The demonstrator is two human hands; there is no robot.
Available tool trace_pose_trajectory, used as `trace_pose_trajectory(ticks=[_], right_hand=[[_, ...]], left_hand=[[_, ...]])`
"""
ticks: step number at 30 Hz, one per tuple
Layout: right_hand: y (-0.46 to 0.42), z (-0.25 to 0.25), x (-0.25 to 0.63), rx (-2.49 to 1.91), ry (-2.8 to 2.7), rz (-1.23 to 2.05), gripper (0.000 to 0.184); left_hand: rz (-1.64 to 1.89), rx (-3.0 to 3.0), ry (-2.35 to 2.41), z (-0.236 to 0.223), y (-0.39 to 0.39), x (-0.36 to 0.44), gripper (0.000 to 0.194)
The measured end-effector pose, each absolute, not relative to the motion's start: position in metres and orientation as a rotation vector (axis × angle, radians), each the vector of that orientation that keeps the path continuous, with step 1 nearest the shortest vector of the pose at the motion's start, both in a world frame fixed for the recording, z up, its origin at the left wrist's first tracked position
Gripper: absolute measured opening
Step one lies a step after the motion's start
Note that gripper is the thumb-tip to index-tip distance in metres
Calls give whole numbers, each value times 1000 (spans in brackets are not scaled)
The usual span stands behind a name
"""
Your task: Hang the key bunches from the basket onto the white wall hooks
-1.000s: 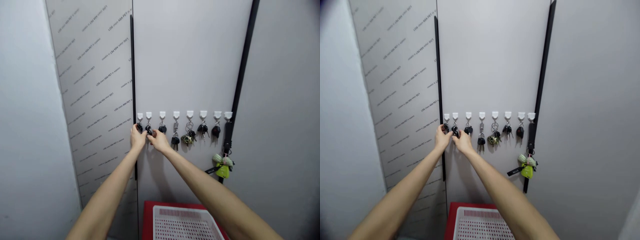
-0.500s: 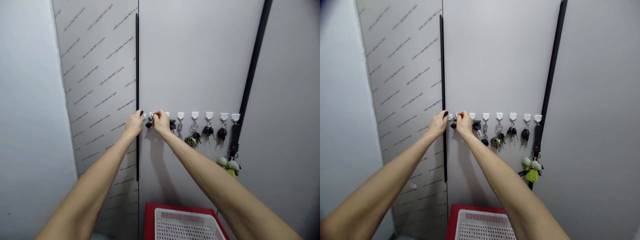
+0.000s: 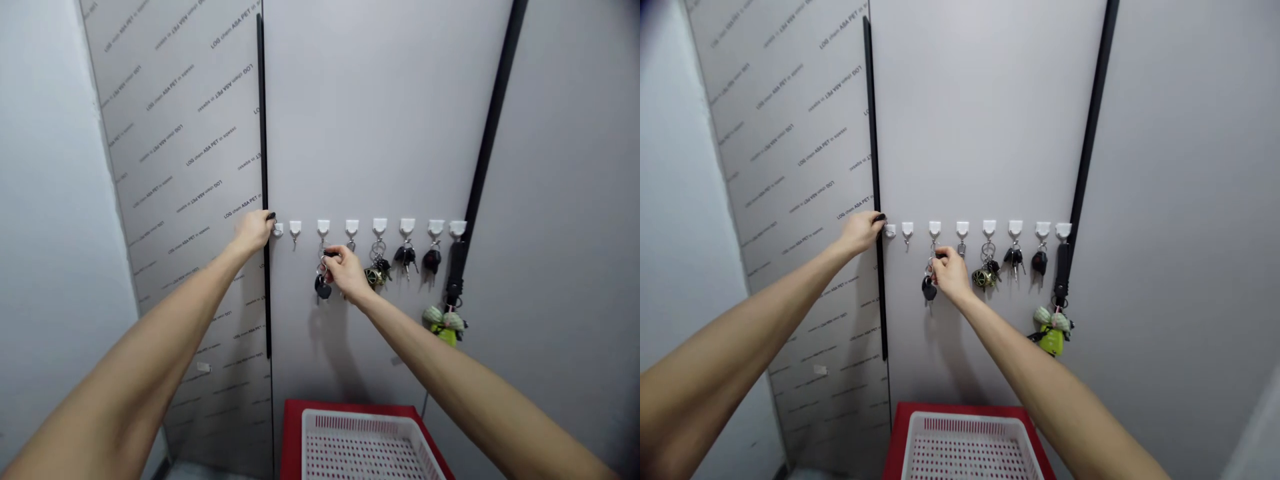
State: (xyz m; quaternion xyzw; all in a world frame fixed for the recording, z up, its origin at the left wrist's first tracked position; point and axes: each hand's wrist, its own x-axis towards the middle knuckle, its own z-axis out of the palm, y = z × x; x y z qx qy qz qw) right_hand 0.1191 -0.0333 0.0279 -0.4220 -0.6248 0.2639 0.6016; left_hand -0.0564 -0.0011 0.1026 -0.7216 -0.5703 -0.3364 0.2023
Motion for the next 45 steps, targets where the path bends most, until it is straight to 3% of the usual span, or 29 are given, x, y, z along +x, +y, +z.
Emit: trace_pose_trajectory(ticks=[3, 6, 8, 13, 19, 22, 25, 27, 34, 41, 45], right_hand=[[-27, 27, 126, -1104, -1381, 630, 37], [-18, 29, 123, -1185, -1367, 647, 22], [-13, 32, 118, -1180, -1353, 661, 9], [-13, 40, 115, -1033, -1282, 858, 8], [-19, 42, 121, -1059, -1289, 934, 2], [-21, 42, 124, -1033, -1295, 924, 6], [-23, 45, 127, -1006, -1322, 949, 5], [-24, 48, 128, -995, -1349, 956, 3], [-24, 58, 125, -1001, -1293, 890, 22], [-43, 59, 137, -865, -1369, 889, 19], [-44, 54, 142, -996, -1461, 897, 15]], left_hand=[[-643, -2148, -1625, 107, -2, -47, 26], [-434, -2154, -1626, 116, -5, -42, 24], [-597, -2059, -1529, 120, -7, -42, 25], [-1158, -1971, -1377, 113, -11, -40, 28], [-1208, -2703, -1535, 63, -13, -6, 26], [-1422, -2957, -1646, 43, -10, 11, 30], [-1624, -2979, -1696, 38, -6, 19, 18], [-1684, -2962, -1707, 40, -3, 21, 5], [-1878, -2985, -1595, 56, -3, 18, 9], [-1926, -3095, -1350, 63, -18, 16, 6], [-1881, -3121, -1461, 56, -17, 21, 11]])
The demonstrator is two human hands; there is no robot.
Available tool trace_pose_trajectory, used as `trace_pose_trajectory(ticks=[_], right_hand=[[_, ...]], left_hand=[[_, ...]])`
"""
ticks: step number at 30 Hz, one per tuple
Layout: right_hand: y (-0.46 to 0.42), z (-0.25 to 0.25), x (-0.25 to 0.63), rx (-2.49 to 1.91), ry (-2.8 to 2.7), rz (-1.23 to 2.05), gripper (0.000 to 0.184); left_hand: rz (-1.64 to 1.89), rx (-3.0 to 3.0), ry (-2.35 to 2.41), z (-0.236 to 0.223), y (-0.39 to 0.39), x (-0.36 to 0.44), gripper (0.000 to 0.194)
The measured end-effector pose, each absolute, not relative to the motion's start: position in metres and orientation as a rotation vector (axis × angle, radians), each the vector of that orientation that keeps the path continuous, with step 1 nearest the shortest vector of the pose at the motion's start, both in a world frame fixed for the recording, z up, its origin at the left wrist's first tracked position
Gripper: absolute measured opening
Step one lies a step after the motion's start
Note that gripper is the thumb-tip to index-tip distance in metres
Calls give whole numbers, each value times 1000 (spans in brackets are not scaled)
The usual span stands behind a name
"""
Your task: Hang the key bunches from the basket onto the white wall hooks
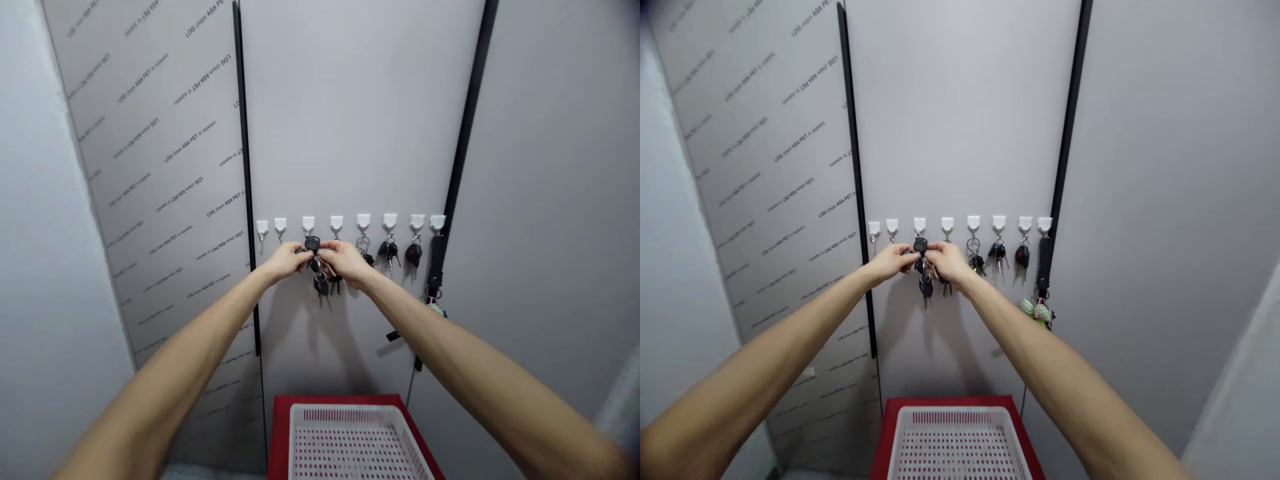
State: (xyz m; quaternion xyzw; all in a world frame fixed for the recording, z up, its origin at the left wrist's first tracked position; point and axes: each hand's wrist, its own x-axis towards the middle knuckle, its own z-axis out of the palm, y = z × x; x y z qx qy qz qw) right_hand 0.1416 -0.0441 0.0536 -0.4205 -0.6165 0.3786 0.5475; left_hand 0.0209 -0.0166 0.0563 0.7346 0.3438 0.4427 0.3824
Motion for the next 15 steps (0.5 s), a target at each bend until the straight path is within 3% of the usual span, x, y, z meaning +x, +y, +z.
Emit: trace_pose_trajectory(ticks=[9, 15], right_hand=[[-33, 74, 140, -992, -1412, 796, 8], [-33, 44, 161, -1090, -1454, 862, 10]], left_hand=[[1070, 1585, 758, 85, -16, 28, 16], [1012, 1610, 892, 54, -22, 47, 24]])
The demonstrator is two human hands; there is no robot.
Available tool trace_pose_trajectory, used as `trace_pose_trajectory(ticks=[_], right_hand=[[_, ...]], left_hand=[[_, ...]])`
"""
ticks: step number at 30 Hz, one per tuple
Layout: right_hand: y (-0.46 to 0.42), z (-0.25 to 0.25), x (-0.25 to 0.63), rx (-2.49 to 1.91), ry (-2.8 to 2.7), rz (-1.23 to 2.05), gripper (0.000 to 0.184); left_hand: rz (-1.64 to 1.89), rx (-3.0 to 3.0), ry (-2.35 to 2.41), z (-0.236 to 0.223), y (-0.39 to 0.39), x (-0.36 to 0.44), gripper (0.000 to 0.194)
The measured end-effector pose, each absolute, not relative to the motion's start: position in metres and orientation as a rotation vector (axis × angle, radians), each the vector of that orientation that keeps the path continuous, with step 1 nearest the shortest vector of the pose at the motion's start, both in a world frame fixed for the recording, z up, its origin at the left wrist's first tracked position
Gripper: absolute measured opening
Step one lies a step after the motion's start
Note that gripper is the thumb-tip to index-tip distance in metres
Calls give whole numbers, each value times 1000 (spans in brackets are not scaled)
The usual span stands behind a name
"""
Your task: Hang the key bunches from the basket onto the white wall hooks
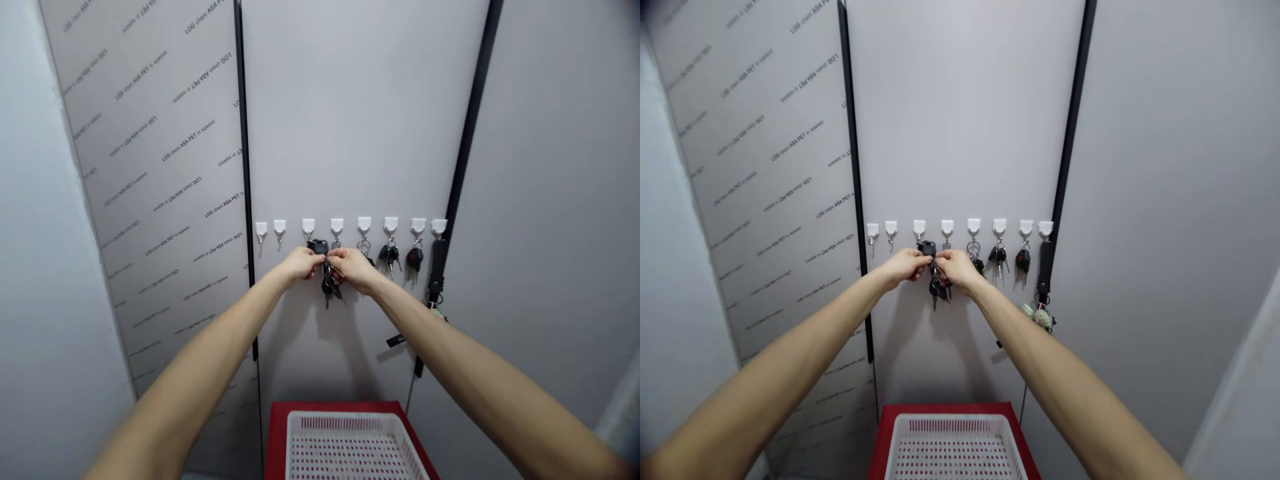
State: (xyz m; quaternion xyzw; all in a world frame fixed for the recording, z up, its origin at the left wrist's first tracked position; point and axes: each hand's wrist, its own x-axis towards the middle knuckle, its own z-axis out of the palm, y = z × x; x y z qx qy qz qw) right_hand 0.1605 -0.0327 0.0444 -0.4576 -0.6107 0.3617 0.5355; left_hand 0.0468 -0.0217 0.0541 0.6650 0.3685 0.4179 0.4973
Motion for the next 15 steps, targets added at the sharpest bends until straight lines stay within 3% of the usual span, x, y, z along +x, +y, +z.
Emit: trace_pose_trajectory(ticks=[5, 15], right_hand=[[-31, 39, 162, -1083, -1494, 853, 11], [-38, 79, 153, -986, -1515, 717, 13]], left_hand=[[1091, 1567, 860, 38, -18, 50, 21], [1399, 1478, 656, 91, -18, 54, 22]])
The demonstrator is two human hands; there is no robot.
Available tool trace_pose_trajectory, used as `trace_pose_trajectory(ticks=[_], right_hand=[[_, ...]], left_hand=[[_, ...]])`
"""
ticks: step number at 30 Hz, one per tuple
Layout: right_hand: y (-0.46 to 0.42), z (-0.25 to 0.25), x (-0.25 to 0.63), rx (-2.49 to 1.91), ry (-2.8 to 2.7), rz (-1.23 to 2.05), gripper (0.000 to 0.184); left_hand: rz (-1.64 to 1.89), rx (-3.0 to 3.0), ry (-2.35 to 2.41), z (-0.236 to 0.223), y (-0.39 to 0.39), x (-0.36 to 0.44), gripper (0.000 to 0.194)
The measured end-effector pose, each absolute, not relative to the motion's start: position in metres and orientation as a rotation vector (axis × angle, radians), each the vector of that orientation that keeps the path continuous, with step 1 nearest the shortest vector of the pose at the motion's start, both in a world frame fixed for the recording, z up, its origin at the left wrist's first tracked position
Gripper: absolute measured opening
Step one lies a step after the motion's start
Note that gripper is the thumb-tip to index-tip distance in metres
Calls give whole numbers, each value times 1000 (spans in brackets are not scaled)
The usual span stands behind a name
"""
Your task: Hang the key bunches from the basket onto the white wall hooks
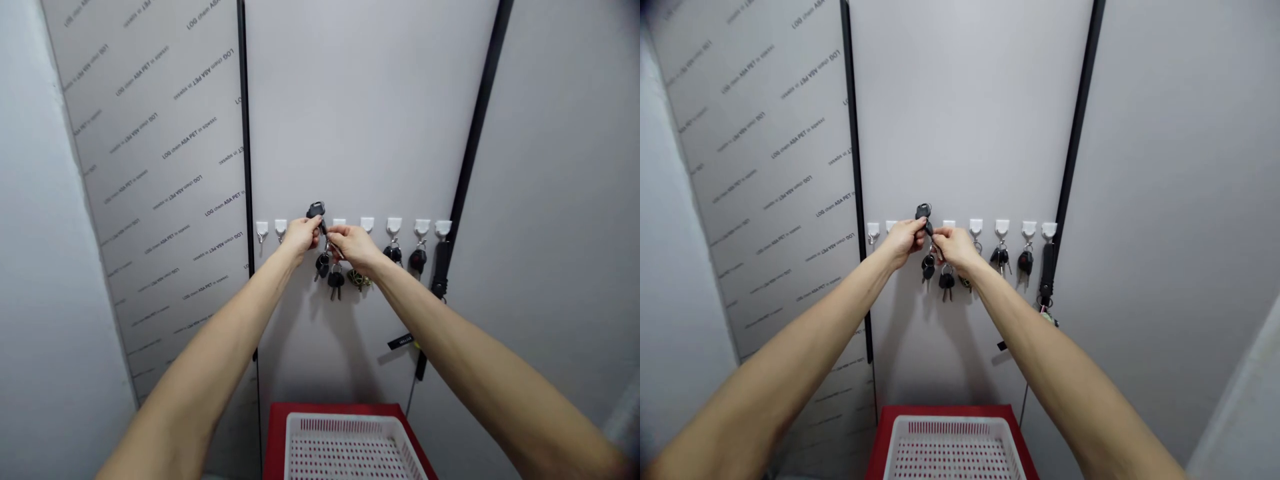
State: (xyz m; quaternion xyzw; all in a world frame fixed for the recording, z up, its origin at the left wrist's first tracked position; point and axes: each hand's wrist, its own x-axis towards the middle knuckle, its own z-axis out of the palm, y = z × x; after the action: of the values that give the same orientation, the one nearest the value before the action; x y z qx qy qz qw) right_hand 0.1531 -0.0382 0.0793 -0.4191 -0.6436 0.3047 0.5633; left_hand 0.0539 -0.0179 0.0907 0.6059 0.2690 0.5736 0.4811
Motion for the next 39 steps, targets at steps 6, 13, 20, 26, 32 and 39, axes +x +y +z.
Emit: trace_pose_trajectory(ticks=[6, 13, 20, 26, 32, 39], right_hand=[[-70, 12, 180, -1153, -1702, 749, 15], [-112, -146, 198, -1431, -1852, 981, 28], [-111, -138, 220, -1548, -1923, 690, 21], [-71, -15, 223, -1240, -1501, -152, 30], [-36, 15, 213, -1462, -1376, -226, 33], [-39, 56, 219, -1217, -1269, -118, 21]], left_hand=[[1133, 1782, 854, -1, -47, 55, 12], [591, 1778, 1077, -169, -89, 66, 15], [399, 2065, 1203, -159, -85, 59, 20], [1410, 2027, 1328, -33, -27, 84, 42], [1352, 2070, 1393, -2, -8, 116, 17], [1610, 1903, 1026, 47, -9, 107, 14]])
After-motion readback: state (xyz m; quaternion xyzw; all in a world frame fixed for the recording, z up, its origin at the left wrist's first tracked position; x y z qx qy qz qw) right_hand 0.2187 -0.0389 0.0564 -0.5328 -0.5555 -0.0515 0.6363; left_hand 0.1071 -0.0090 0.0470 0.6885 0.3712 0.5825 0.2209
